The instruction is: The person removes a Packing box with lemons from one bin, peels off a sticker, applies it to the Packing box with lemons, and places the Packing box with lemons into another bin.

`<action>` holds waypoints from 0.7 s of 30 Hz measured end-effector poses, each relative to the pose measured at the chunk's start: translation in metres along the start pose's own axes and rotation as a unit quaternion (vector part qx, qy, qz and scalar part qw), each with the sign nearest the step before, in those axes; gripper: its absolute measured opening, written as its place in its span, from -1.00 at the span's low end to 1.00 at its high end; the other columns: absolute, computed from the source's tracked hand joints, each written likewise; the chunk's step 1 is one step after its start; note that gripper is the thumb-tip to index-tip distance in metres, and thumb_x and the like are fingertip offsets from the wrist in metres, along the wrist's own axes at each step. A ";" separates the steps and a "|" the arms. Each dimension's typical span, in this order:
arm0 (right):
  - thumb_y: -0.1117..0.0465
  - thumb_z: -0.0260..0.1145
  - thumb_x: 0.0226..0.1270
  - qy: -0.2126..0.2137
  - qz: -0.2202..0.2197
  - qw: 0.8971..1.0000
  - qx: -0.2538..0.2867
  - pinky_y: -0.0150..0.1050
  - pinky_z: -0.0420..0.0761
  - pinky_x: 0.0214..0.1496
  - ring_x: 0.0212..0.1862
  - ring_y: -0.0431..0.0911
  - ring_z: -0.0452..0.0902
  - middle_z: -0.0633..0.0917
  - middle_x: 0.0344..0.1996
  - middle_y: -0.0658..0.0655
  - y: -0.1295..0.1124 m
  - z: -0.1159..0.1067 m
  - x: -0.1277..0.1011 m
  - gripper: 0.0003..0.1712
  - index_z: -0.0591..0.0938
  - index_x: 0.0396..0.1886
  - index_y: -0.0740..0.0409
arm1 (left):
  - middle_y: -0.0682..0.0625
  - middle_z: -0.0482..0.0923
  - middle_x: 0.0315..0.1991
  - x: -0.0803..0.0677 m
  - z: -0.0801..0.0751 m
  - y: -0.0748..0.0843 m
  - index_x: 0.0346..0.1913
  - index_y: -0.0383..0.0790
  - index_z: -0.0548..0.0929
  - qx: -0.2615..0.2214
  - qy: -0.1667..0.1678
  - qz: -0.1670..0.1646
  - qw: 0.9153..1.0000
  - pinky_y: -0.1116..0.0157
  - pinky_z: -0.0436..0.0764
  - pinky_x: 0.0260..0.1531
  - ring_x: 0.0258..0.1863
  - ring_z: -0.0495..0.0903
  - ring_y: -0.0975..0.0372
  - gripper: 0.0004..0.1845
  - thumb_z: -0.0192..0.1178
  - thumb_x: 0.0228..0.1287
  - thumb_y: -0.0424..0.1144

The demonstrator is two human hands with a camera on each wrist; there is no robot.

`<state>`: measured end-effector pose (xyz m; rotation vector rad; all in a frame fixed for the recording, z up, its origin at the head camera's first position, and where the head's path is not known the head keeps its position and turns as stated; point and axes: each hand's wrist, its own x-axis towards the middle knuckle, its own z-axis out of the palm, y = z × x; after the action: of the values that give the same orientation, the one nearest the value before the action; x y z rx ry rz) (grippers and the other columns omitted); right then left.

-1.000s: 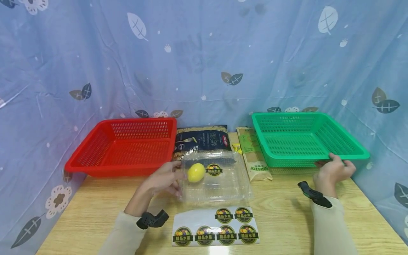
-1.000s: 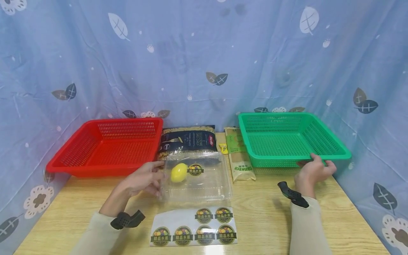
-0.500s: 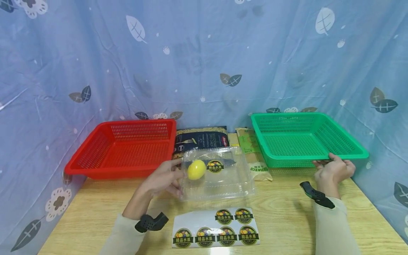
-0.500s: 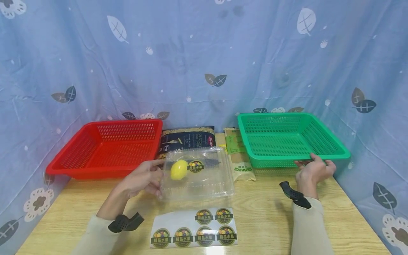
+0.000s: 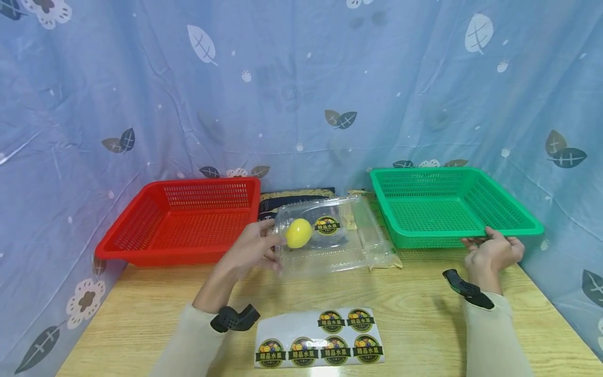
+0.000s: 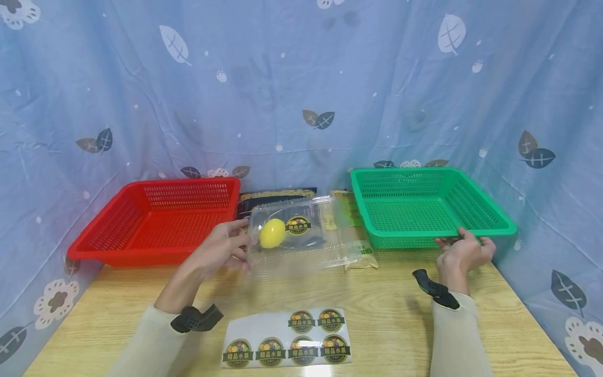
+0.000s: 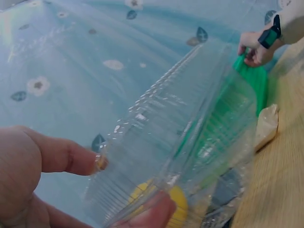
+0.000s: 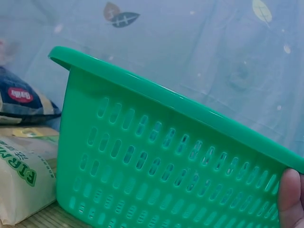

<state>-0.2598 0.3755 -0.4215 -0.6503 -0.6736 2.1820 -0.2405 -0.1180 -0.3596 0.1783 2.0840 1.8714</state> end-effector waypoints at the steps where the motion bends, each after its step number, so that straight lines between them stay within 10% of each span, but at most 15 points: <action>1: 0.39 0.02 0.52 0.001 0.000 1.000 0.001 -0.12 0.43 -0.74 -0.69 0.01 0.12 0.38 -0.55 0.15 0.000 0.000 0.000 -0.80 0.19 -0.23 0.08 | -0.35 0.40 0.21 0.003 0.002 0.003 0.60 -0.31 -0.01 0.003 0.005 0.004 1.000 0.19 0.74 -0.49 -0.59 0.69 0.04 -0.12 0.21 0.34 -0.32; 14: 0.39 0.06 0.51 0.007 0.002 1.000 -0.011 -0.11 0.47 -0.71 -0.66 -0.01 0.12 0.38 -0.49 0.12 0.000 -0.001 -0.001 -0.76 0.18 -0.21 0.06 | -0.26 0.39 -0.08 0.037 0.019 0.040 0.61 -0.28 0.02 0.007 0.049 0.052 0.997 0.20 0.74 -0.49 -0.57 0.67 0.10 -0.11 0.25 0.32 -0.32; 21: 0.37 0.12 0.49 0.014 0.003 0.999 -0.035 -0.19 0.44 -0.68 -0.62 -0.01 0.21 0.40 -0.22 0.09 0.001 -0.002 -0.001 -0.71 0.16 -0.20 0.03 | -0.27 0.39 0.11 0.058 0.037 0.053 0.63 -0.21 -0.02 0.009 0.054 0.041 0.998 0.21 0.75 -0.42 -0.48 0.70 0.07 -0.07 0.26 0.33 -0.25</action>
<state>-0.2585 0.3740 -0.4234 -0.7184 -0.7368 2.1595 -0.2898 -0.0578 -0.3198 0.1737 2.1979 1.9503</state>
